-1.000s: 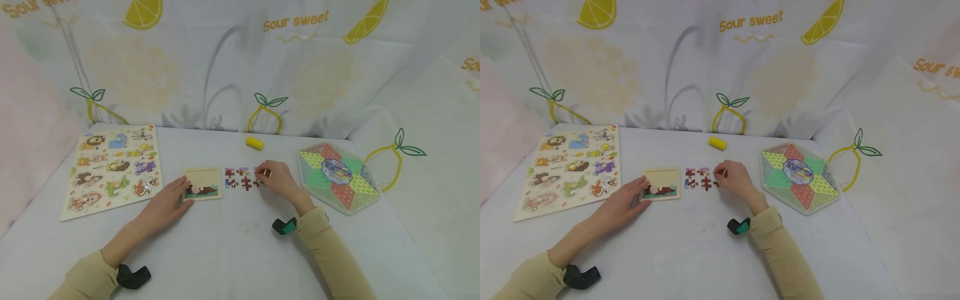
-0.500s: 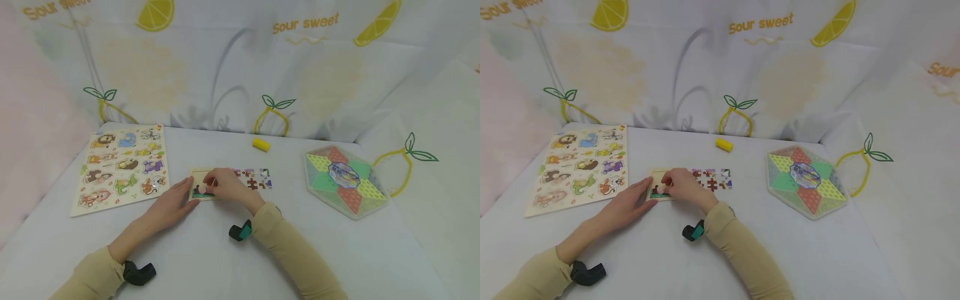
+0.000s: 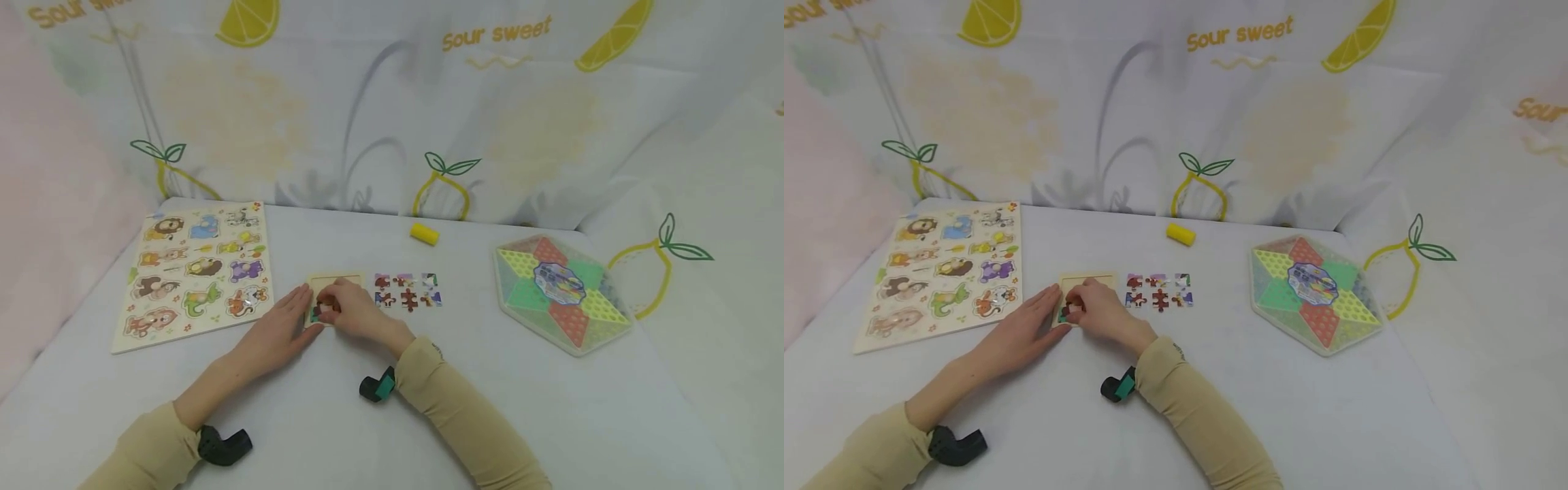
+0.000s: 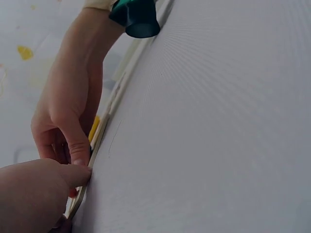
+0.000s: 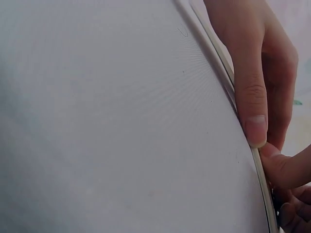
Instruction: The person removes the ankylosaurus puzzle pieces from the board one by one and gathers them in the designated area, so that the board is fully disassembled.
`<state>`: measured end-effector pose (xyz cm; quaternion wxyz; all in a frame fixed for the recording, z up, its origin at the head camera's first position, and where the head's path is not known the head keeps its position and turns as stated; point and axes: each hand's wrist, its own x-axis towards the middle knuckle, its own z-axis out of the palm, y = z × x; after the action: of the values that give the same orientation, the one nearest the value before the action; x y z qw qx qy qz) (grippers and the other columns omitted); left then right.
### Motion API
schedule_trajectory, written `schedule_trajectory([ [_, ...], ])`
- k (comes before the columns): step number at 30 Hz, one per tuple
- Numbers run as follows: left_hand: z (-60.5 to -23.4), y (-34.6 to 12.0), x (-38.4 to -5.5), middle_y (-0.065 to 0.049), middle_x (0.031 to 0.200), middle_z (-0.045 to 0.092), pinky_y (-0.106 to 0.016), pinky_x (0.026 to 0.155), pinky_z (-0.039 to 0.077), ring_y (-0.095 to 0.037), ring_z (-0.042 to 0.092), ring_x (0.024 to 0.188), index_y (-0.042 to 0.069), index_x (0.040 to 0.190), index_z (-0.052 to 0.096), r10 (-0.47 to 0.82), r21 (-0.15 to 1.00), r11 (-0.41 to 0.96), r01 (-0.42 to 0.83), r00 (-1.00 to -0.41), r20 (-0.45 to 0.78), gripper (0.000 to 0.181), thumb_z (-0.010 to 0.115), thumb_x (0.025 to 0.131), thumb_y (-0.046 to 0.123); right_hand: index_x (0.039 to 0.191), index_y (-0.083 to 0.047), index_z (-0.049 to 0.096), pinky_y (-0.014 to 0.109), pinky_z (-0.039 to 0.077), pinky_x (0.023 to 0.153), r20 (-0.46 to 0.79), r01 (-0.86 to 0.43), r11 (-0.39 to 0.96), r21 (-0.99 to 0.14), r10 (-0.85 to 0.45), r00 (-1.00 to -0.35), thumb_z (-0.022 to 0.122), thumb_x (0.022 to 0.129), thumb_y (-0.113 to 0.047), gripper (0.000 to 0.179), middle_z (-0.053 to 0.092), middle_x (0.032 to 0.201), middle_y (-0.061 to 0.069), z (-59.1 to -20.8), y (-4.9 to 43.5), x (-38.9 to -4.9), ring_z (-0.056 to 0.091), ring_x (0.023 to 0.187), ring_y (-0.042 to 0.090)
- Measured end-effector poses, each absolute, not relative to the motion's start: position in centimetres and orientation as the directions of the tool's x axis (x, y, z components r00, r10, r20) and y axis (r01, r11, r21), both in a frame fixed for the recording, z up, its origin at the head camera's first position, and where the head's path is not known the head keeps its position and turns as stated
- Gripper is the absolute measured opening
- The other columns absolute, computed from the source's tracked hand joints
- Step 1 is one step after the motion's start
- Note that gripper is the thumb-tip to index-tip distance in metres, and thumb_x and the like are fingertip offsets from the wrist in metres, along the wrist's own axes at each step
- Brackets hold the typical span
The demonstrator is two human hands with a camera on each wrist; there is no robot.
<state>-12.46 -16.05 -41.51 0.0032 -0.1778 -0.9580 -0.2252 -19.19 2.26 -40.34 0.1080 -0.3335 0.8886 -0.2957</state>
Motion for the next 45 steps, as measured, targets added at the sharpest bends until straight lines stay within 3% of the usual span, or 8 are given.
schedule_trajectory([
  [21, -41.64, -16.19, -12.46, -0.028, 0.156, 0.033, -0.057, 0.116, 0.032, -0.044, 0.030, 0.146, -0.011, 0.147, 0.040, 0.356, 0.405, 0.839, 0.363, -0.930, 0.095, 0.066, 0.060, 0.101, 0.031, 0.118, -0.008, 0.064, 0.015, 0.043, 0.069, -0.009, -0.496, 0.600, -0.627, -0.642, -0.766, 0.073, 0.093, -0.019, 0.029, 0.057, 0.098, -0.001, -40.30, 2.35, -19.01, 0.051, 0.079, 0.008],
  [28, -41.64, -16.11, -12.45, -0.028, 0.156, 0.034, -0.058, 0.115, 0.034, -0.044, 0.031, 0.145, -0.012, 0.146, 0.040, 0.348, 0.404, 0.842, 0.356, -0.933, 0.097, 0.066, 0.060, 0.100, 0.032, 0.124, -0.011, 0.063, 0.015, 0.044, 0.068, 0.004, -0.509, 0.567, -0.647, -0.666, -0.746, 0.071, 0.095, -0.017, 0.031, 0.058, 0.096, -0.002, -40.62, 2.59, -19.22, 0.052, 0.078, 0.008],
  [37, -41.71, -16.05, -12.42, -0.028, 0.156, 0.033, -0.058, 0.115, 0.034, -0.044, 0.031, 0.146, -0.011, 0.146, 0.040, 0.344, 0.410, 0.841, 0.354, -0.933, 0.100, 0.066, 0.061, 0.100, 0.031, 0.117, -0.010, 0.062, 0.016, 0.045, 0.067, 0.036, -0.512, 0.530, -0.676, -0.670, -0.741, 0.073, 0.093, -0.013, 0.027, 0.059, 0.097, 0.000, -40.70, 2.74, -19.33, 0.053, 0.077, 0.008],
  [45, -41.78, -16.13, -12.32, -0.027, 0.157, 0.033, -0.058, 0.115, 0.034, -0.044, 0.031, 0.146, -0.011, 0.147, 0.040, 0.347, 0.409, 0.839, 0.359, -0.932, 0.106, 0.066, 0.061, 0.100, 0.031, 0.111, -0.012, 0.059, 0.016, 0.042, 0.063, 0.053, -0.493, 0.506, -0.708, -0.657, -0.752, 0.072, 0.093, -0.012, 0.022, 0.057, 0.085, -0.002, -40.77, 2.73, -19.42, 0.051, 0.072, 0.008],
])
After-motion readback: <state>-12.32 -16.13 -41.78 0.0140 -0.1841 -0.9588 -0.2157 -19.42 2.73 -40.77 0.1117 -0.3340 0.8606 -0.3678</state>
